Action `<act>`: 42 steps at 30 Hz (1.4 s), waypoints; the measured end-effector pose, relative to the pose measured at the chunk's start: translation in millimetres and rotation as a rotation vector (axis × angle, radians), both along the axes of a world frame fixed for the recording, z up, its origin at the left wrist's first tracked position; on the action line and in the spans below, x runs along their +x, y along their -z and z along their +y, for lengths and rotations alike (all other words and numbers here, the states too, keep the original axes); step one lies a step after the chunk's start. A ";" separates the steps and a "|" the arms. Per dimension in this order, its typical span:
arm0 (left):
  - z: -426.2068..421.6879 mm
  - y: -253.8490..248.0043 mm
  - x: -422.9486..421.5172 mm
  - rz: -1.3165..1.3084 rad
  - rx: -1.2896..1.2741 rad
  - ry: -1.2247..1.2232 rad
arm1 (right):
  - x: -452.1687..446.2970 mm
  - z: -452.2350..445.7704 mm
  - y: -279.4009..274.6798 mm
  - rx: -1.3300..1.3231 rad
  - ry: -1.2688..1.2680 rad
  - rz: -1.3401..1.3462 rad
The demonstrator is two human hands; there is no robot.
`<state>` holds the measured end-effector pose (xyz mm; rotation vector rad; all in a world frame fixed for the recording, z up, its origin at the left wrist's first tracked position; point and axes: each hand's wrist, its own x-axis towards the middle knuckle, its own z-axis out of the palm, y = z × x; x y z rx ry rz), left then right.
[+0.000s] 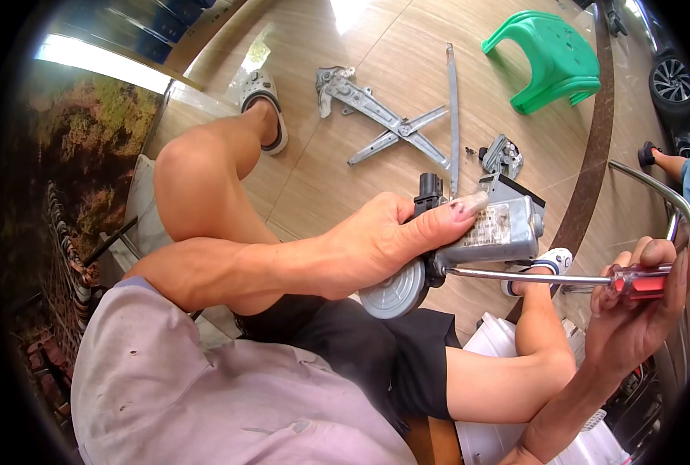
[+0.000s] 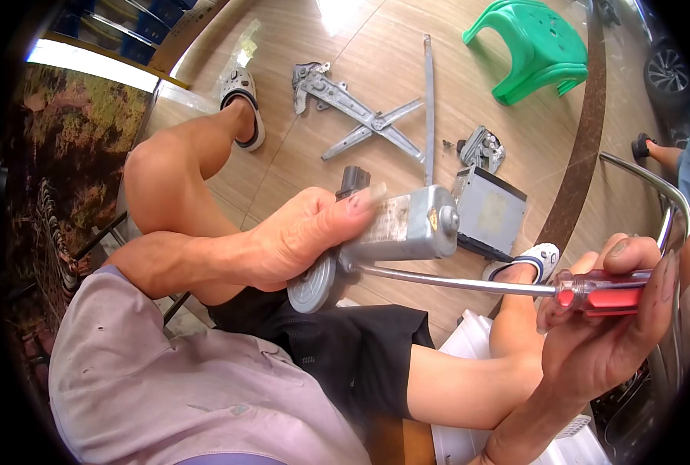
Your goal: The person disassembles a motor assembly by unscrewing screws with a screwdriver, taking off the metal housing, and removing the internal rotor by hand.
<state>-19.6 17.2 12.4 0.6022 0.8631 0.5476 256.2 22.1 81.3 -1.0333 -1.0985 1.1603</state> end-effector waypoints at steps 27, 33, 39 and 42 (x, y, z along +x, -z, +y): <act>3.3 -1.2 -6.6 0.151 0.127 0.041 | 8.2 -3.2 -4.5 -0.024 -0.026 -0.113; 4.3 0.0 -1.3 0.168 0.126 0.021 | 10.9 -3.7 -9.7 -0.046 0.040 -0.261; 9.2 11.8 -14.4 0.420 0.299 0.134 | 37.5 16.5 -6.4 -0.336 -0.479 -0.569; 8.7 15.3 -24.8 0.459 0.296 0.118 | 30.0 25.5 5.4 -0.533 -0.652 -0.580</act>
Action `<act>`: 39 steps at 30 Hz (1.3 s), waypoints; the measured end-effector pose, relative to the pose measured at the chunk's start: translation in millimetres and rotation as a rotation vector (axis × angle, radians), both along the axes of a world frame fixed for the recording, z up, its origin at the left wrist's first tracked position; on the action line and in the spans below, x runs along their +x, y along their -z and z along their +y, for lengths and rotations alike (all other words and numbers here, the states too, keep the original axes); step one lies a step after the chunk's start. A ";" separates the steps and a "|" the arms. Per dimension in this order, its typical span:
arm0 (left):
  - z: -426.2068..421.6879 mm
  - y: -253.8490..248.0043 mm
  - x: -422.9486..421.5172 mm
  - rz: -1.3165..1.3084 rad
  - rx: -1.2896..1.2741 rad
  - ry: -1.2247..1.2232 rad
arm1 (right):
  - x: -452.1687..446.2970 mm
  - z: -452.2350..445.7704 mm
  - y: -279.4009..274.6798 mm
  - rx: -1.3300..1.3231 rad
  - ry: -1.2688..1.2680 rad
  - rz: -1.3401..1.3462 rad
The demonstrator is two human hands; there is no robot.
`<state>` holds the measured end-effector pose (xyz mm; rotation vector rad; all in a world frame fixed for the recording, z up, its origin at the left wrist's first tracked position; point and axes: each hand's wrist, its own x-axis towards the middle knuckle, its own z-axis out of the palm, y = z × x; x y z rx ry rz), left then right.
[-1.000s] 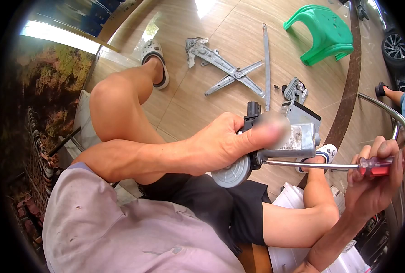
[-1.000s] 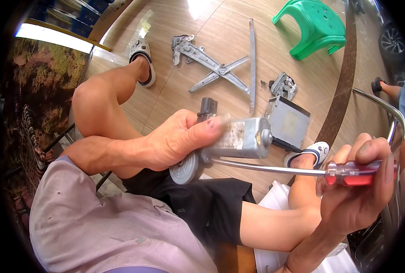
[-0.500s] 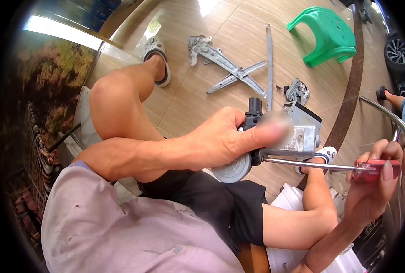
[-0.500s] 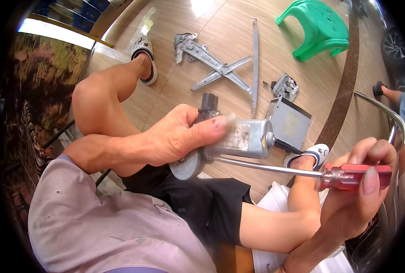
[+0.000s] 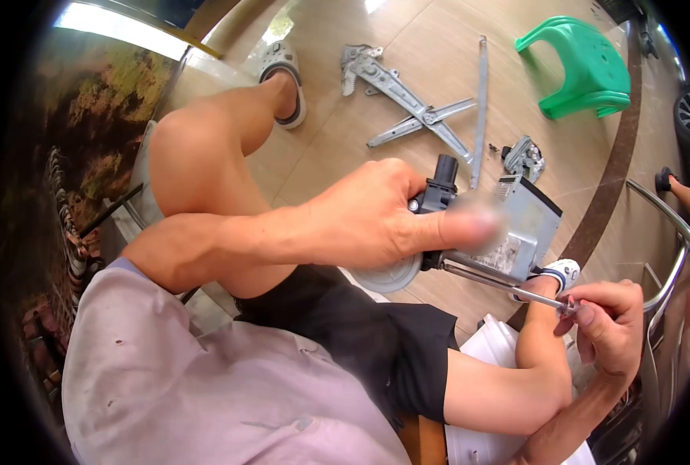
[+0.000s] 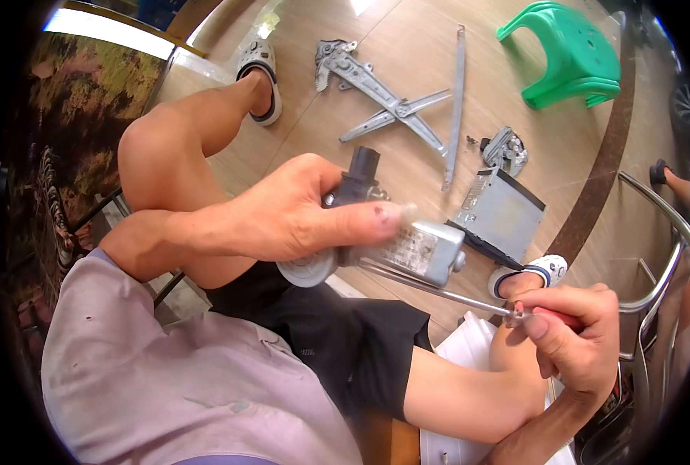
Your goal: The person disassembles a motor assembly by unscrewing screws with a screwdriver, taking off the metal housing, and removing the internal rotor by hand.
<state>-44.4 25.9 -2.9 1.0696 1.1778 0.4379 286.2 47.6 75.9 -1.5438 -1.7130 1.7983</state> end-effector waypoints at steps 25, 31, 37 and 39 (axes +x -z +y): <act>-9.7 0.7 -55.8 0.300 0.041 0.021 | -75.1 -42.6 35.4 0.833 -0.414 -0.309; -9.1 -4.8 -52.3 0.272 0.035 0.045 | -68.4 -42.2 31.6 1.302 -0.558 -0.406; -0.9 -13.9 -51.6 0.210 0.045 -0.034 | -74.0 -32.4 17.9 0.487 -0.040 -0.016; -0.8 -13.2 -47.6 0.213 0.062 -0.007 | -76.3 -34.6 12.1 0.025 0.221 -0.056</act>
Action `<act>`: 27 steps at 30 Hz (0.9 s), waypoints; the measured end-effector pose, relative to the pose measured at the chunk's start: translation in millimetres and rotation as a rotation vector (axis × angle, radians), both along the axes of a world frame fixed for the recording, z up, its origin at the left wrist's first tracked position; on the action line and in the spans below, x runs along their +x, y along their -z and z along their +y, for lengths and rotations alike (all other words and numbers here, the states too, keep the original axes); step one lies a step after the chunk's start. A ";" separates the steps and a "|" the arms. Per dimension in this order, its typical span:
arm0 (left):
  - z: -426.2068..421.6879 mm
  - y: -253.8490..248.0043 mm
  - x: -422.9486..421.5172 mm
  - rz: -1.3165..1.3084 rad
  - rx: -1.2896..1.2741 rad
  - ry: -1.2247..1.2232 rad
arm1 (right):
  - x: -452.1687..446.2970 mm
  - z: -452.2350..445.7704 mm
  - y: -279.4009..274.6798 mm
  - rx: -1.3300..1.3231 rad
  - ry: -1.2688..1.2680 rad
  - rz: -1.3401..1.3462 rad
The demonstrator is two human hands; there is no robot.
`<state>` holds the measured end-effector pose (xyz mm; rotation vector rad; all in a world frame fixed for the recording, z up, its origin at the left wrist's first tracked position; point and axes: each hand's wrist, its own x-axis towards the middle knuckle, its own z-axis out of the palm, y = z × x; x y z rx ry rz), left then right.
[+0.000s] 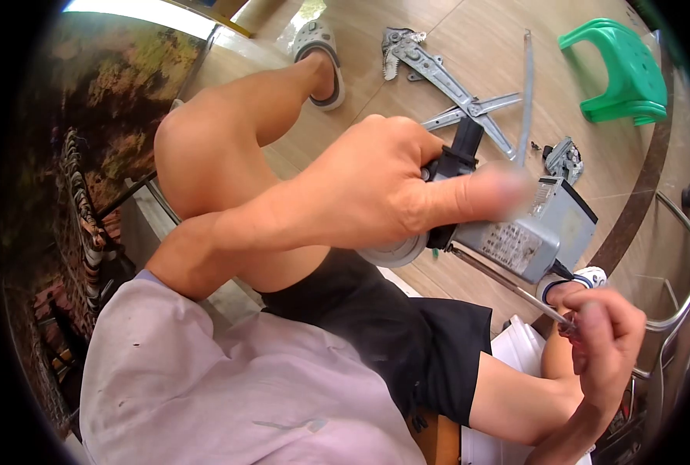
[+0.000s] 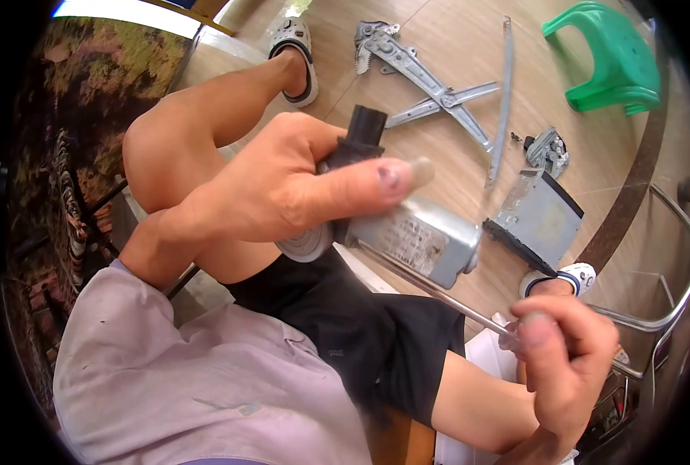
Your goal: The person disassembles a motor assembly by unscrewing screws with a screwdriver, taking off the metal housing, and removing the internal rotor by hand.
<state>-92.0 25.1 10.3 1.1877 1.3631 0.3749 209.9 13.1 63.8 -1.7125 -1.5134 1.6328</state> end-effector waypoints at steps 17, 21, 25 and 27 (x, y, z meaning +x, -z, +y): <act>6.8 -0.2 14.1 -0.021 0.015 -0.010 | 22.1 17.9 -0.8 0.484 -0.437 0.115; 9.2 -8.7 16.0 0.045 0.021 0.066 | 17.9 12.3 -17.4 -0.128 -0.131 0.025; 9.0 -2.5 14.7 0.093 0.097 0.085 | 25.2 14.8 -4.1 0.174 -0.405 -0.059; 9.7 -1.5 13.9 0.091 0.068 0.038 | 23.9 14.8 2.9 0.527 -0.527 -0.181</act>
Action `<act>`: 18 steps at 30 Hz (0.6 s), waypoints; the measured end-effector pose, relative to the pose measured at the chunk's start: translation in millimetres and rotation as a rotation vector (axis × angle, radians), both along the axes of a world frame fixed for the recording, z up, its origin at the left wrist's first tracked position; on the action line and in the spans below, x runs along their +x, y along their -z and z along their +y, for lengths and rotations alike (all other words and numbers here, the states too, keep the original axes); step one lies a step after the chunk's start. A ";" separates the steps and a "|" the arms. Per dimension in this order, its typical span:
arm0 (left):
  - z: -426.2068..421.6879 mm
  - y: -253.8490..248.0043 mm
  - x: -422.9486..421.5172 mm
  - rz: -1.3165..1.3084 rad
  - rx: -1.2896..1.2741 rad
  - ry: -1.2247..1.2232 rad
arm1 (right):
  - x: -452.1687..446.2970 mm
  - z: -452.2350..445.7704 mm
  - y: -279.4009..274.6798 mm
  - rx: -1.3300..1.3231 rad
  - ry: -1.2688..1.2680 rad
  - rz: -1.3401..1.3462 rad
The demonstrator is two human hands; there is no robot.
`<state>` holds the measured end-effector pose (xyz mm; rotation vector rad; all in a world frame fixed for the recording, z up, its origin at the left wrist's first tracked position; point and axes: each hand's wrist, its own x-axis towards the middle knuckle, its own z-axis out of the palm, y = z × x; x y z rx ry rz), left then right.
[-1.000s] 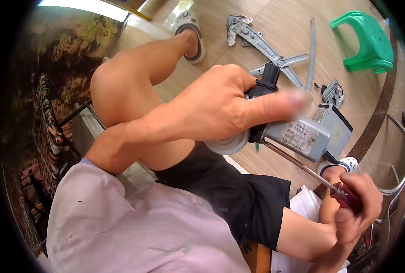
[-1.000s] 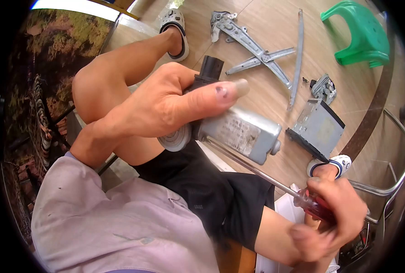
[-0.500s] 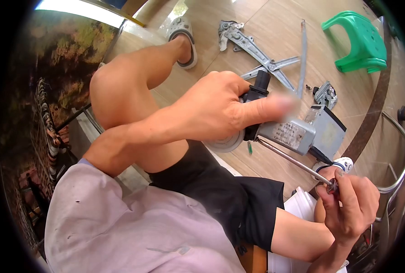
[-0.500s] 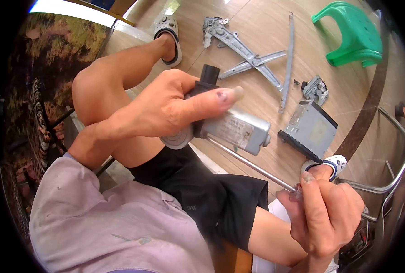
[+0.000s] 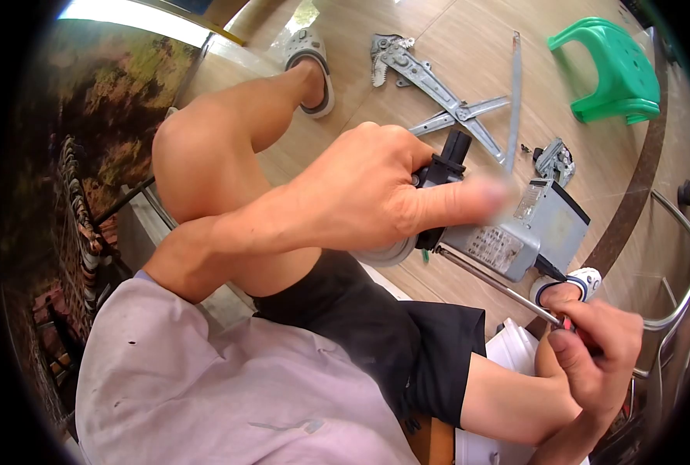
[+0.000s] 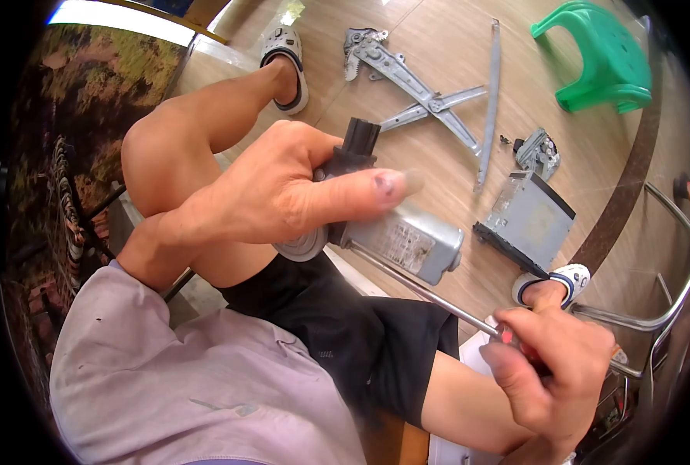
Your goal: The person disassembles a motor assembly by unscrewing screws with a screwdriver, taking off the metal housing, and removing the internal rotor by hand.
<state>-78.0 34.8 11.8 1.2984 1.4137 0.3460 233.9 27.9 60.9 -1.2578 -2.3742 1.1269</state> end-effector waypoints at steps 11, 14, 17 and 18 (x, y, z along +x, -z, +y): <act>0.6 -4.6 1.6 -0.054 0.013 -0.049 | -5.0 -0.8 -2.5 -0.239 0.292 0.268; -2.6 6.6 7.1 -0.039 0.136 -0.040 | -1.4 7.1 -17.5 -0.579 0.251 0.103; -2.4 8.2 7.8 0.028 0.138 0.000 | 6.0 9.9 -11.2 -0.380 0.032 -0.011; -2.1 10.3 7.6 0.062 0.150 0.021 | 3.8 10.1 -8.0 -0.210 -0.017 -0.017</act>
